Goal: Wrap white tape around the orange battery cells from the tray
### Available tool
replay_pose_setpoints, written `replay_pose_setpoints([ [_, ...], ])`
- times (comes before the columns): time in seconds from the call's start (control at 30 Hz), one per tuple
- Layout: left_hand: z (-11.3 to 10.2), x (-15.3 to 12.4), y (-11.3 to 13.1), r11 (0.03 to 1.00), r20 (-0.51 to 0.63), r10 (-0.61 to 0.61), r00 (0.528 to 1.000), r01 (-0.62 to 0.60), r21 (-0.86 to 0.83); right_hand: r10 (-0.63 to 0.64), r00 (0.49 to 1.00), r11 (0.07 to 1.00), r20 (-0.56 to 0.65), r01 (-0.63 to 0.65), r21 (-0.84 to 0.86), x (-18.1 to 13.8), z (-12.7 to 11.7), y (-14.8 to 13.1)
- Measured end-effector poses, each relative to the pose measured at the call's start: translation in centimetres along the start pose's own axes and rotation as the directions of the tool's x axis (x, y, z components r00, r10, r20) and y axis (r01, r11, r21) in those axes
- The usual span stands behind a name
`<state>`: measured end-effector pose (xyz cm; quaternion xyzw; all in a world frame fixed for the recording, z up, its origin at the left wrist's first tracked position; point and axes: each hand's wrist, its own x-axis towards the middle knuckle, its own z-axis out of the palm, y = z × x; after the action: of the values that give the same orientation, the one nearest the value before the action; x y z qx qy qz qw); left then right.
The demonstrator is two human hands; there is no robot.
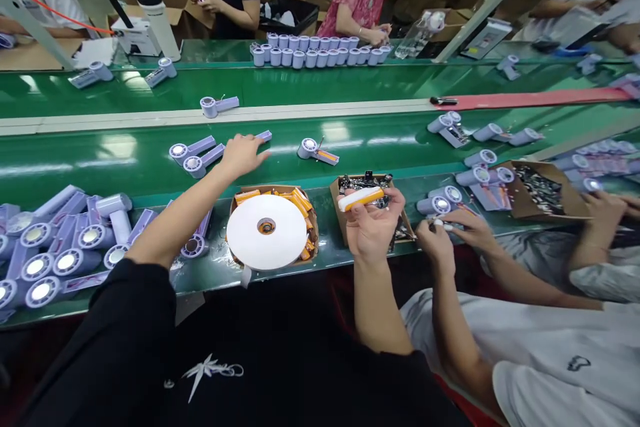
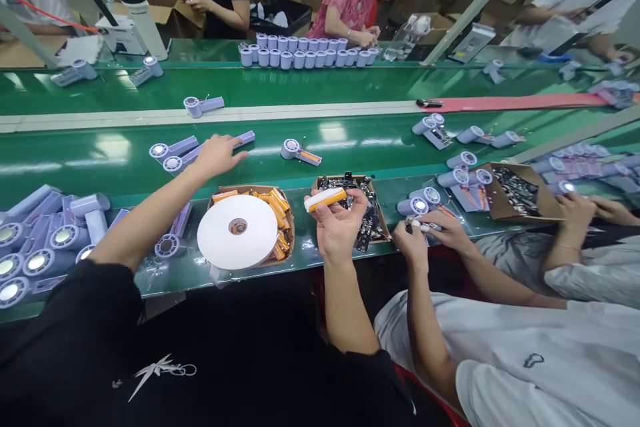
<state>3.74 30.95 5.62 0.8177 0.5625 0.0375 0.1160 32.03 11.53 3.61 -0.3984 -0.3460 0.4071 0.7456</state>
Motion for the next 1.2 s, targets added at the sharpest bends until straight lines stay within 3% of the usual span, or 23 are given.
replay_pose_setpoints([
  [0.07,1.5,4.3,-0.2,0.982,-0.031,-0.132,0.991,0.135,0.134,-0.004,1.000,1.000,0.009,0.004,-0.014,0.6,-0.1,-0.2],
  [0.1,2.1,5.9,-0.5,0.977,-0.005,-0.145,0.989,0.144,0.160,-0.004,1.000,1.000,0.027,0.005,-0.029,0.8,-0.2,-0.6],
  [0.23,3.9,9.1,-2.7,0.990,0.125,-0.061,0.990,0.044,0.133,0.050,0.984,0.987,0.169,-0.023,-0.158,1.7,-1.1,-3.3],
  [0.33,4.2,10.1,-4.6,0.996,0.209,0.032,0.977,-0.049,0.076,0.087,0.957,0.963,0.278,-0.010,-0.268,3.8,-0.1,-4.8],
  [0.43,3.9,10.8,-5.9,0.994,0.266,0.108,0.958,-0.106,-0.021,0.116,0.917,0.942,0.381,0.020,-0.336,8.3,3.0,-2.7],
  [0.53,4.0,11.2,-6.5,0.986,0.255,0.135,0.957,-0.106,-0.126,0.213,0.839,0.899,0.500,0.031,-0.437,13.3,7.0,3.1],
  [0.67,5.5,10.9,-6.2,0.973,0.149,0.109,0.983,-0.075,-0.217,0.380,0.713,0.686,0.589,0.209,-0.697,17.6,10.6,10.9],
  [0.77,6.8,10.8,-5.7,0.960,0.095,0.098,0.991,-0.070,-0.269,0.448,0.644,0.513,0.621,0.384,-0.768,18.7,10.9,13.8],
  [1.07,8.3,12.4,-4.8,0.953,0.096,0.050,0.994,-0.019,-0.303,0.567,0.556,0.114,0.608,0.677,-0.727,18.7,10.7,14.7],
  [1.2,8.6,12.7,-4.2,0.956,0.106,0.018,0.994,0.014,-0.294,0.641,0.523,0.010,0.561,0.726,-0.688,18.4,11.2,14.9],
])
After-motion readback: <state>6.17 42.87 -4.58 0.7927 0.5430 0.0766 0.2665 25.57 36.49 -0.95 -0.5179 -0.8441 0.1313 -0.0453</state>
